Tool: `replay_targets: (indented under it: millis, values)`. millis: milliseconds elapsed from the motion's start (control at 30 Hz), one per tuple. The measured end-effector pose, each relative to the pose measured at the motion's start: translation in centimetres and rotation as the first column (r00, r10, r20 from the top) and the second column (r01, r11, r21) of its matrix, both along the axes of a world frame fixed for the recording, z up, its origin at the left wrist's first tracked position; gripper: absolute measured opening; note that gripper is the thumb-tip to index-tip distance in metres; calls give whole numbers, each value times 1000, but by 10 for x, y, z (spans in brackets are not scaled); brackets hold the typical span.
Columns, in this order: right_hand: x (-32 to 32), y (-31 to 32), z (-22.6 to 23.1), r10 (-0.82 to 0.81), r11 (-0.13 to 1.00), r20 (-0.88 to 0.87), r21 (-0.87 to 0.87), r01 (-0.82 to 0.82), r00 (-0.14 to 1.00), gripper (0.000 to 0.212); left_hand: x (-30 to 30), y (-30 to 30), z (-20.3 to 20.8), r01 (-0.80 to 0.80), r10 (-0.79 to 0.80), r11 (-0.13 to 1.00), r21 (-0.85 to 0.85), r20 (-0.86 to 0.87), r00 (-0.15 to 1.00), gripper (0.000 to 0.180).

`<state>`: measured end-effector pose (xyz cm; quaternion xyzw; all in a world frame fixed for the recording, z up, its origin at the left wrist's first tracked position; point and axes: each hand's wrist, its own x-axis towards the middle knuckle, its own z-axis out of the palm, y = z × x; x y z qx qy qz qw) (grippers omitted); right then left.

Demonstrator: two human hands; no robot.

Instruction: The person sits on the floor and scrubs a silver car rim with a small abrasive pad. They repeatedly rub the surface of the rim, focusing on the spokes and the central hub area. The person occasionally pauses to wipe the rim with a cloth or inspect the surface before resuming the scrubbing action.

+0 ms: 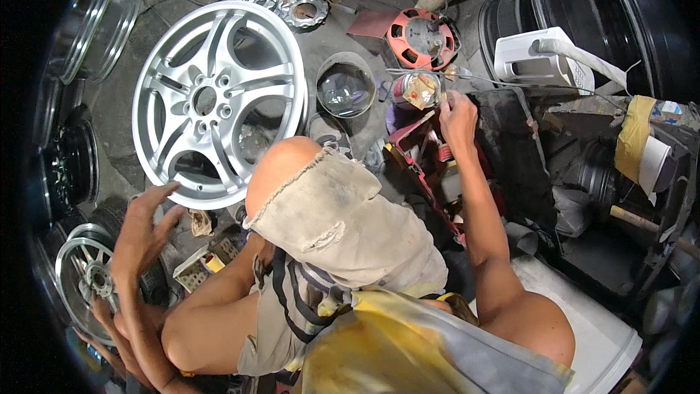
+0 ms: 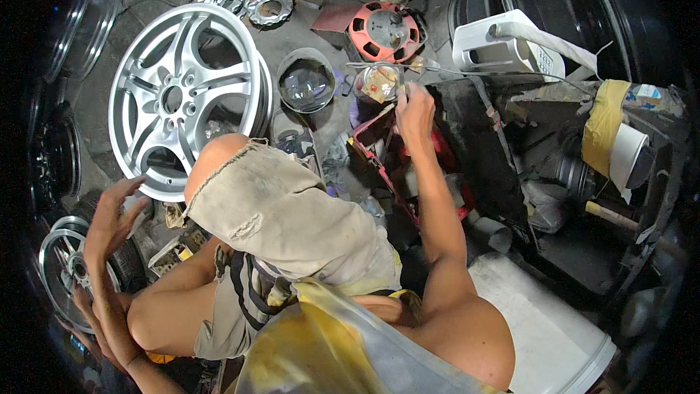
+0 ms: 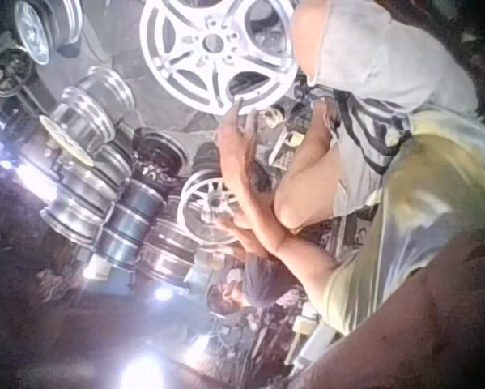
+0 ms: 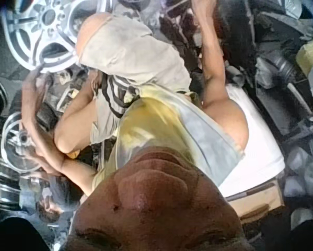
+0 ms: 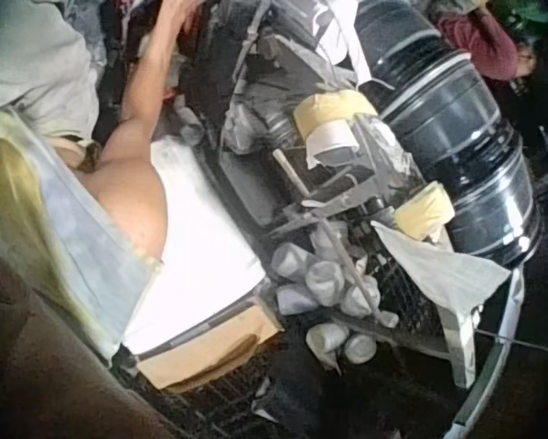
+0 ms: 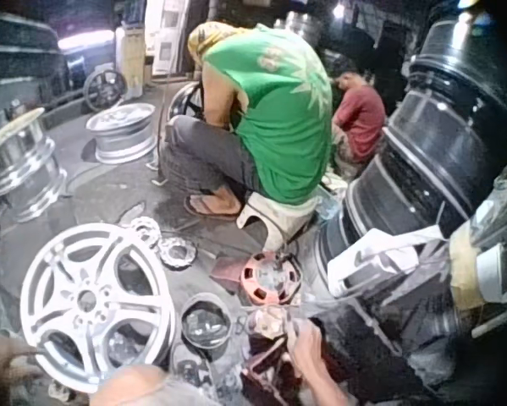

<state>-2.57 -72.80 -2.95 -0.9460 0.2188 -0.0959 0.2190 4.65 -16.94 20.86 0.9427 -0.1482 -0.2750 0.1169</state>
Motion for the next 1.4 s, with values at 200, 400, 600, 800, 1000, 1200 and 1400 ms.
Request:
replay_targets:
  millis: [200, 400, 600, 800, 1000, 1200, 1400]
  values:
    - [28, -9, 8, 39, 958, -174, -275, -86, 984, 12, -3, -22, -3, 26, -14, 999, 45, -255, 967, 38]
    - [5, -17, 23, 5, 953, -294, -289, -94, 956, 18, -5, -18, -11, 45, -39, 998, 43, -116, 992, 38]
    - [-47, -5, 58, 120, 980, -479, -81, -180, 870, 18, 0, -23, -8, 20, -11, 999, 50, -174, 985, 38]
    - [-60, 1, 113, 25, 898, 56, -441, 2, 998, 23, 1, -21, -9, 35, -33, 999, 9, -156, 987, 40]
    - [-82, -26, 146, -130, 766, 155, -611, 198, 979, 29, 6, -27, -18, 62, -61, 998, -1, -183, 981, 40]
    - [-66, -6, 146, -90, 783, 221, -587, 206, 971, 31, -4, -20, -1, 16, -11, 999, 29, -155, 988, 39]
    - [-64, -9, 134, 116, 866, 220, -499, 9, 969, 24, -3, -13, -12, -30, 35, 999, 29, -209, 977, 40]
